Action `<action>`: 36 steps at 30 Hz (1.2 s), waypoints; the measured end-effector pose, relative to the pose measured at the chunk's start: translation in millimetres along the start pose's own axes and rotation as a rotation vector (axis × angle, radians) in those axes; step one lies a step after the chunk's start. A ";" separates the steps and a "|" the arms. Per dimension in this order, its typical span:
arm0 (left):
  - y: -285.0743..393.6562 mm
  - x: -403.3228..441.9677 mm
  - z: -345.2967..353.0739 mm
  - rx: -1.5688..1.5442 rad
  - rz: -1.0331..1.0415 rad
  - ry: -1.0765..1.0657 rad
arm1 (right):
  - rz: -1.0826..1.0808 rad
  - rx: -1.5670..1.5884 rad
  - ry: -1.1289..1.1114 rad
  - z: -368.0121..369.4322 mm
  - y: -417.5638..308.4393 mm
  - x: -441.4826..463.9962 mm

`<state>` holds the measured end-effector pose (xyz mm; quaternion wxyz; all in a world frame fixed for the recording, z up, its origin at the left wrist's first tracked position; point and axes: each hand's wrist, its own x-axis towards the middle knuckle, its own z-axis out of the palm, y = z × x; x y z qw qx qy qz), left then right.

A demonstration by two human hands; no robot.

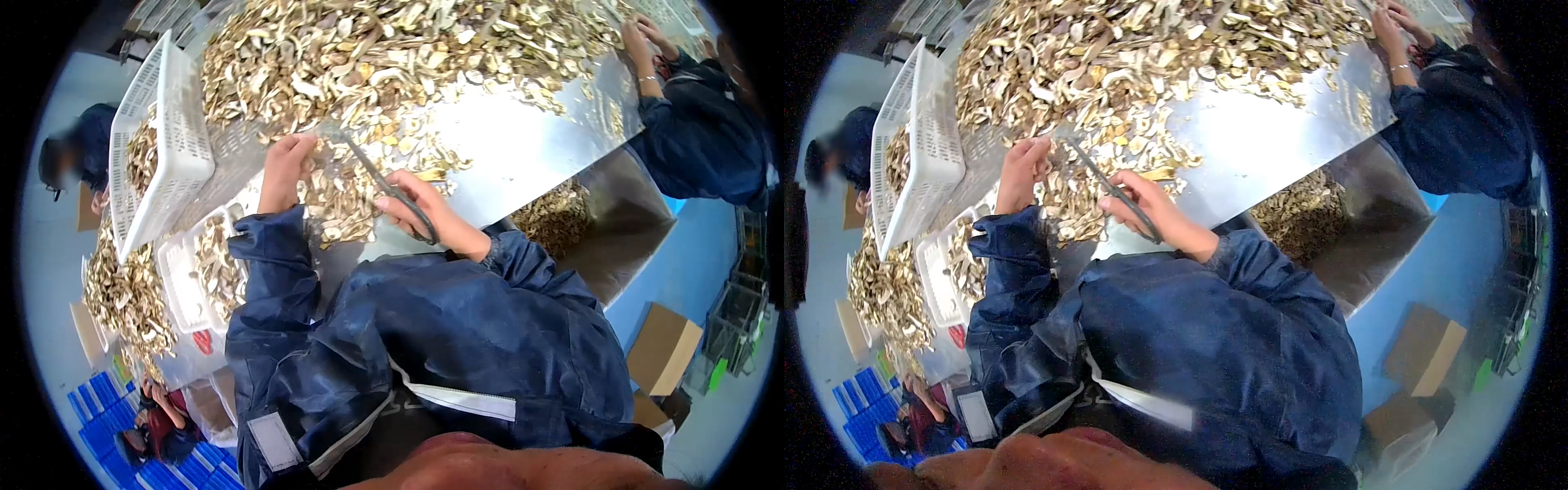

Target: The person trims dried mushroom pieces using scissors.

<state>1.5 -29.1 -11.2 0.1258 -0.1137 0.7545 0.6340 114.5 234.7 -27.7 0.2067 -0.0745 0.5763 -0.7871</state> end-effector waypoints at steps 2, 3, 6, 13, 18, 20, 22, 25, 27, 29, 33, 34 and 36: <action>-0.7 -8.1 0.5 -0.103 -0.017 -0.010 | 0.017 0.026 -0.003 0.8 0.0 0.5; 1.6 -13.0 0.8 -0.139 -0.030 -0.026 | 0.014 0.028 0.003 1.6 0.7 0.9; 0.6 -22.5 -1.4 -0.312 -0.051 -0.051 | 0.018 0.024 0.019 3.0 -0.9 0.2; -6.1 -26.6 -27.7 -0.579 -0.030 -0.158 | 0.076 -0.012 -0.018 3.2 -8.6 -1.8; -0.1 -44.5 -15.1 -0.593 0.007 -0.197 | 0.094 0.028 -0.006 5.9 -9.3 -1.3; 3.6 -51.8 -8.8 -0.543 -0.001 -0.161 | 0.097 0.033 -0.008 6.1 -11.9 -1.8; 0.9 -55.1 -6.0 -0.493 0.028 -0.120 | 0.081 0.019 -0.009 5.7 -9.4 -1.2; -12.4 -53.5 -10.3 -0.476 0.007 -0.093 | 0.076 0.011 0.001 6.2 -9.0 -0.8; -12.3 -43.9 -19.9 -0.481 -0.058 -0.003 | 0.074 0.022 0.014 6.2 -7.2 -0.7; -10.3 -35.2 -20.2 -0.353 -0.074 0.177 | 0.078 0.006 0.021 6.7 -6.3 -1.5; -24.2 14.9 -37.1 0.273 0.339 0.361 | 0.074 0.006 0.014 6.5 -6.2 -0.5; -21.4 21.8 -34.5 0.502 0.436 0.438 | 0.080 -0.004 0.008 5.9 -7.3 -0.6; -21.0 27.8 -31.9 0.786 0.479 0.517 | 0.093 -0.021 0.001 5.2 -8.4 -1.5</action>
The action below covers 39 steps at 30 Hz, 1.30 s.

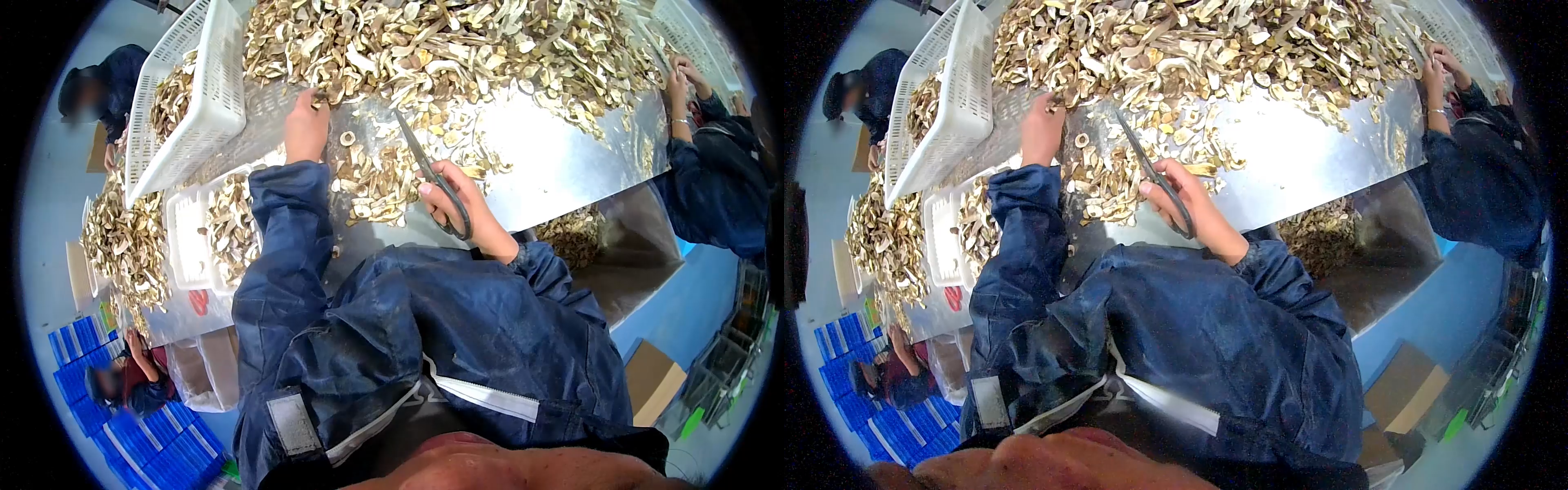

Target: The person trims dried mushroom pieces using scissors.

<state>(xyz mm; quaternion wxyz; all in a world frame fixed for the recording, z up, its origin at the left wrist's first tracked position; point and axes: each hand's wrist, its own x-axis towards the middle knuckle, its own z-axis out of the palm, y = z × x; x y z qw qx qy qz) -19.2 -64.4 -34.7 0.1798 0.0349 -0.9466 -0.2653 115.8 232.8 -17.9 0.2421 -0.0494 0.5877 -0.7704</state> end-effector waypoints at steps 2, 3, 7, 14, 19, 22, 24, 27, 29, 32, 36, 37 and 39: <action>-2.9 -1.7 2.6 0.124 -0.063 -0.052 | -0.001 0.014 0.021 1.2 -0.8 -0.4; 6.0 -7.2 -3.7 0.123 -0.055 -0.031 | 0.000 0.024 0.034 1.1 -1.0 -0.3; 0.1 -38.8 -25.1 -0.251 -0.039 -0.019 | -0.003 0.049 0.003 0.3 0.3 1.6; -6.2 -50.5 -46.4 -0.168 -0.206 0.018 | 0.006 0.006 -0.007 2.6 0.1 5.8; -7.8 -39.6 -22.7 0.016 -0.228 -0.051 | -0.003 0.020 0.014 3.1 0.8 4.8; -2.3 -40.7 -28.1 -0.013 -0.270 -0.143 | -0.017 -0.006 0.031 2.7 2.5 4.9; -10.2 -44.6 -25.6 -0.137 -0.260 -0.124 | -0.009 0.004 0.024 3.9 0.7 4.1; -19.3 -51.5 -21.4 -0.271 -0.175 -0.081 | -0.011 0.001 0.009 3.6 0.5 6.1; -20.3 -53.9 -20.4 -0.392 -0.245 -0.111 | -0.014 -0.008 0.006 2.6 0.7 5.7; -3.9 -56.8 -36.7 -0.721 -0.525 -0.210 | -0.009 -0.002 0.009 2.5 -1.3 4.2; -1.7 -56.6 -53.2 -1.322 -0.712 -0.170 | -0.007 0.027 0.007 4.0 -2.2 3.9; 3.1 -54.6 -59.7 -1.478 -0.773 -0.156 | -0.012 0.029 0.008 4.0 -2.3 3.6; 8.7 -48.1 -66.3 -1.617 -0.780 -0.138 | -0.011 0.011 0.006 3.5 -1.6 3.9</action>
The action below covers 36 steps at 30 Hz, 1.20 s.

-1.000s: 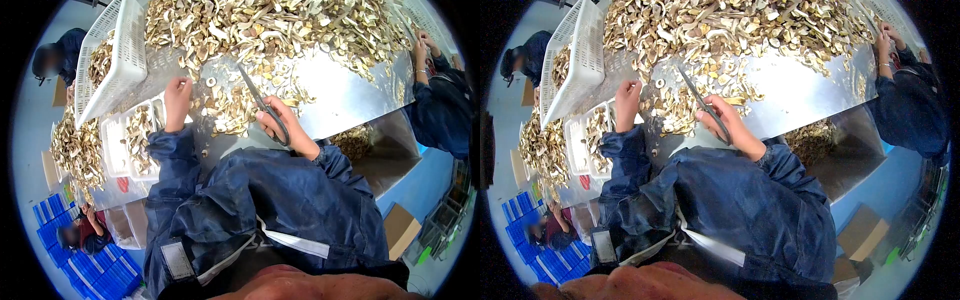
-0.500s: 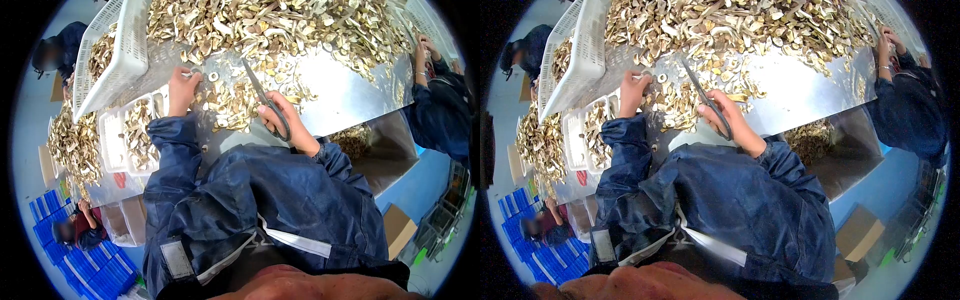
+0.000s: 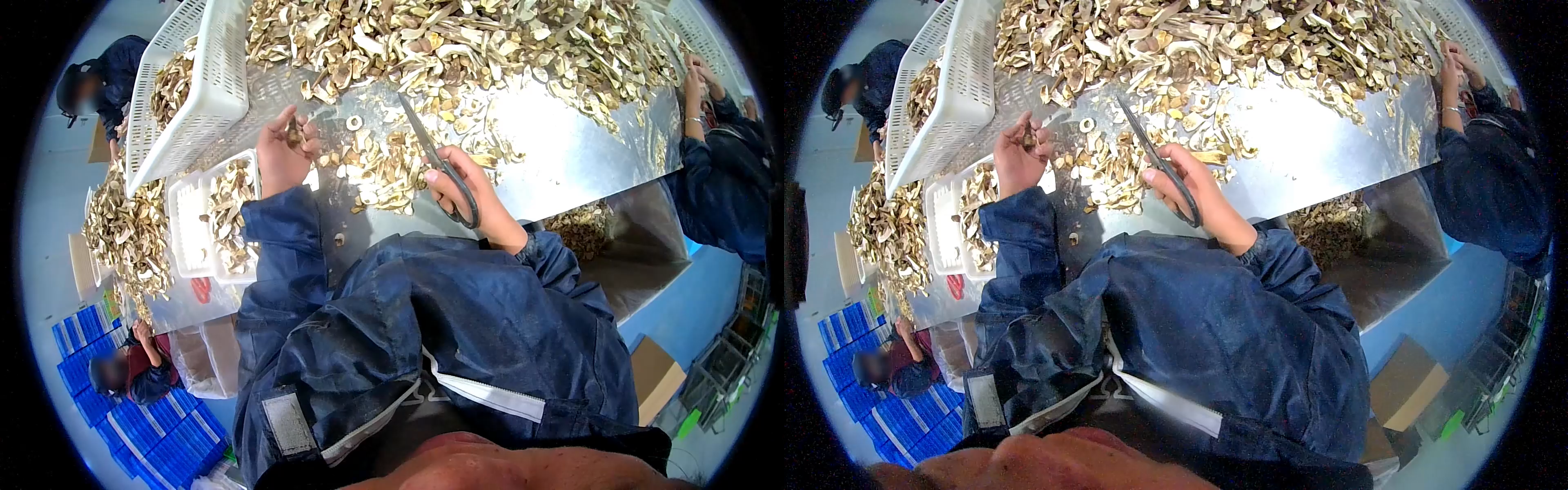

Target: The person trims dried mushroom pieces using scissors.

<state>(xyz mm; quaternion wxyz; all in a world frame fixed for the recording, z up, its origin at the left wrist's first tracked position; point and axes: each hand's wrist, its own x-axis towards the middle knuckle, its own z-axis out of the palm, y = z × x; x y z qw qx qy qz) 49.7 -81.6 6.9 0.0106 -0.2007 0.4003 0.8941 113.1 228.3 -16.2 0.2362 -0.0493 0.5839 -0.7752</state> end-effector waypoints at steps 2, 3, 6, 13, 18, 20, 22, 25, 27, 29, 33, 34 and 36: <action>3.6 22.5 -12.0 0.093 0.045 -0.007 | -0.005 -0.018 -0.001 -0.3 0.1 -0.4; 4.6 38.7 -20.8 0.138 0.070 -0.012 | -0.010 -0.026 -0.002 -0.3 -0.4 -0.7; 1.5 76.3 -29.1 0.667 0.309 0.214 | -0.021 -0.045 0.000 0.1 -0.6 -1.5; -7.0 111.9 -45.2 1.579 0.722 0.289 | -0.008 -0.002 0.001 -1.0 1.0 0.0; -4.3 95.7 -50.2 1.405 0.482 0.154 | -0.003 0.019 -0.008 -2.1 3.2 2.0; 1.9 74.3 -44.9 1.268 0.214 0.085 | 0.011 0.018 -0.008 -2.6 2.4 2.4; 4.8 40.0 -21.1 1.125 0.048 0.030 | 0.038 0.005 0.002 -2.4 -1.6 1.1; 12.7 15.8 6.9 1.122 -0.098 -0.085 | 0.021 0.034 -0.024 -1.8 1.6 2.8; 11.8 34.6 4.8 1.245 0.114 0.055 | 0.022 0.035 -0.025 0.1 -0.2 1.8; 7.6 72.4 -9.6 1.326 0.470 0.086 | 0.024 0.021 -0.018 0.8 -3.5 0.6; -4.6 119.6 -9.7 1.528 0.654 0.158 | -0.001 0.029 0.007 1.6 -1.5 -0.3; -7.4 121.7 -4.3 1.574 0.632 0.179 | -0.007 0.027 0.006 0.1 0.4 -0.2; -10.3 124.7 -2.2 1.643 0.628 0.184 | -0.009 0.011 -0.004 -2.4 0.7 -0.5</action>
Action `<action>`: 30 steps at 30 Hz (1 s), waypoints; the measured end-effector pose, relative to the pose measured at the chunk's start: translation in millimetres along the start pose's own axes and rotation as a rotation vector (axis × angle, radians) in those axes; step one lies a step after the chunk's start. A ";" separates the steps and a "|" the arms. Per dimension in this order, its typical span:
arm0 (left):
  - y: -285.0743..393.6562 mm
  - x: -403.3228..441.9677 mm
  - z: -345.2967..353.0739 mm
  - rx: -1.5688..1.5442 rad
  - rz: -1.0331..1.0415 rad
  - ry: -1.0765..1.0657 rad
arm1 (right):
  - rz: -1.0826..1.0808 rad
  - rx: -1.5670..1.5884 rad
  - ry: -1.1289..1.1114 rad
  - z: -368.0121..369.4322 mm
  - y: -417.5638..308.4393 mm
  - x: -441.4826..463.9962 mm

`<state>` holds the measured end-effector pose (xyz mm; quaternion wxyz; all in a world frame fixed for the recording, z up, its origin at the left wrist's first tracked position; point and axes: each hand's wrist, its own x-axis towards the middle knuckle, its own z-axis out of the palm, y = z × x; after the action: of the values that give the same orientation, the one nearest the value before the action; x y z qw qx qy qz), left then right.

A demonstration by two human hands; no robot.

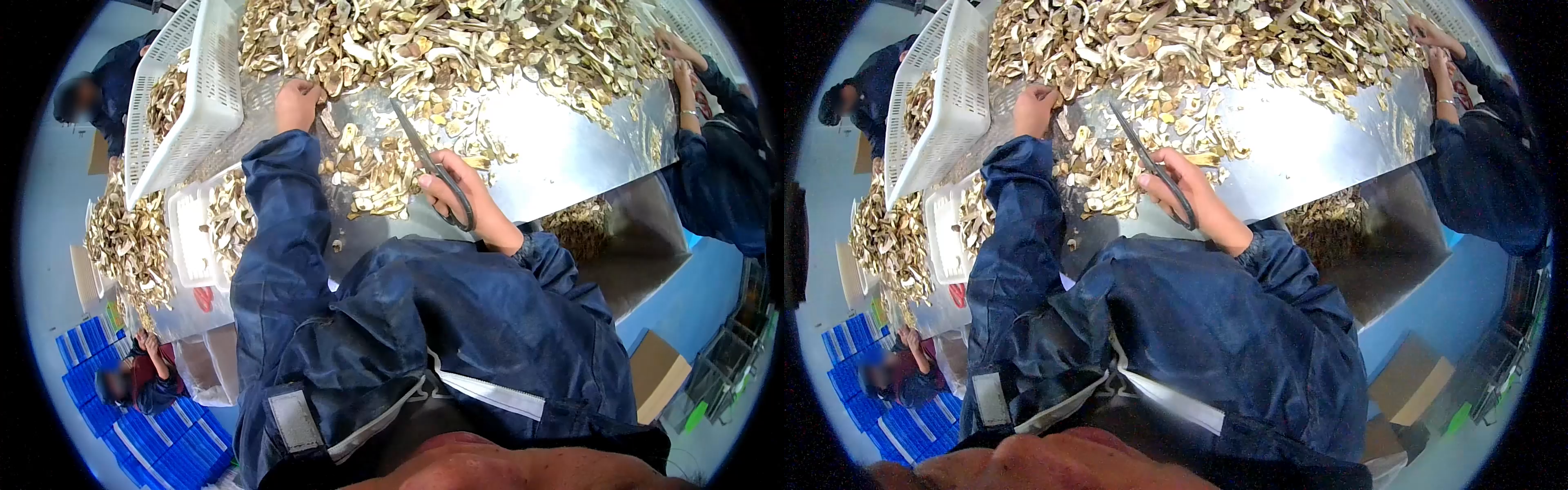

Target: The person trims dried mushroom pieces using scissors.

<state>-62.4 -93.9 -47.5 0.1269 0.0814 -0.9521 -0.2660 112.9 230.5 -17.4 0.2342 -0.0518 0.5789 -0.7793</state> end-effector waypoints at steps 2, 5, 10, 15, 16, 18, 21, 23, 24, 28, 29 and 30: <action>-9.3 -1.7 -2.0 0.050 -0.026 -0.025 | 0.010 0.001 0.002 -1.4 3.3 1.4; -7.5 -21.4 -18.9 0.109 -0.002 -0.042 | 0.021 0.009 -0.009 -1.5 5.1 4.1; -8.4 -57.4 -37.3 -0.069 -0.098 -0.074 | 0.039 0.024 -0.019 -1.9 2.2 4.9; 16.8 -85.9 -54.3 -0.806 -0.412 -0.246 | 0.038 0.006 -0.037 -1.3 0.4 5.8; 21.6 -89.3 -55.6 -0.883 -0.429 -0.261 | 0.037 0.005 -0.034 -0.7 -0.5 5.6; 28.9 -94.9 -56.2 -1.038 -0.462 -0.295 | 0.036 0.005 -0.024 0.6 -1.9 4.2; 31.2 -100.2 -55.8 -1.194 -0.487 -0.350 | 0.048 0.001 -0.008 1.3 -3.0 2.8; 34.3 -106.2 -56.7 -1.194 -0.475 -0.356 | 0.031 -0.007 -0.007 2.0 -0.5 3.4; 36.9 -109.6 -57.2 -1.194 -0.468 -0.359 | 0.022 -0.011 -0.006 2.4 -0.4 3.9; 59.8 -132.0 -63.4 -1.183 -0.411 -0.424 | -0.002 -0.164 -0.036 6.4 -5.1 4.0; 68.5 -137.4 -66.4 -1.166 -0.416 -0.418 | -0.048 -0.248 -0.044 9.3 -4.8 4.5; 76.3 -142.6 -68.9 -1.150 -0.421 -0.412 | -0.093 -0.332 -0.053 12.0 -4.7 4.7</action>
<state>86.7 -31.1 21.3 -0.0900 0.1327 -0.6262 -0.7630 111.5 219.0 -10.1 0.2013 -0.1371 0.6903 -0.6813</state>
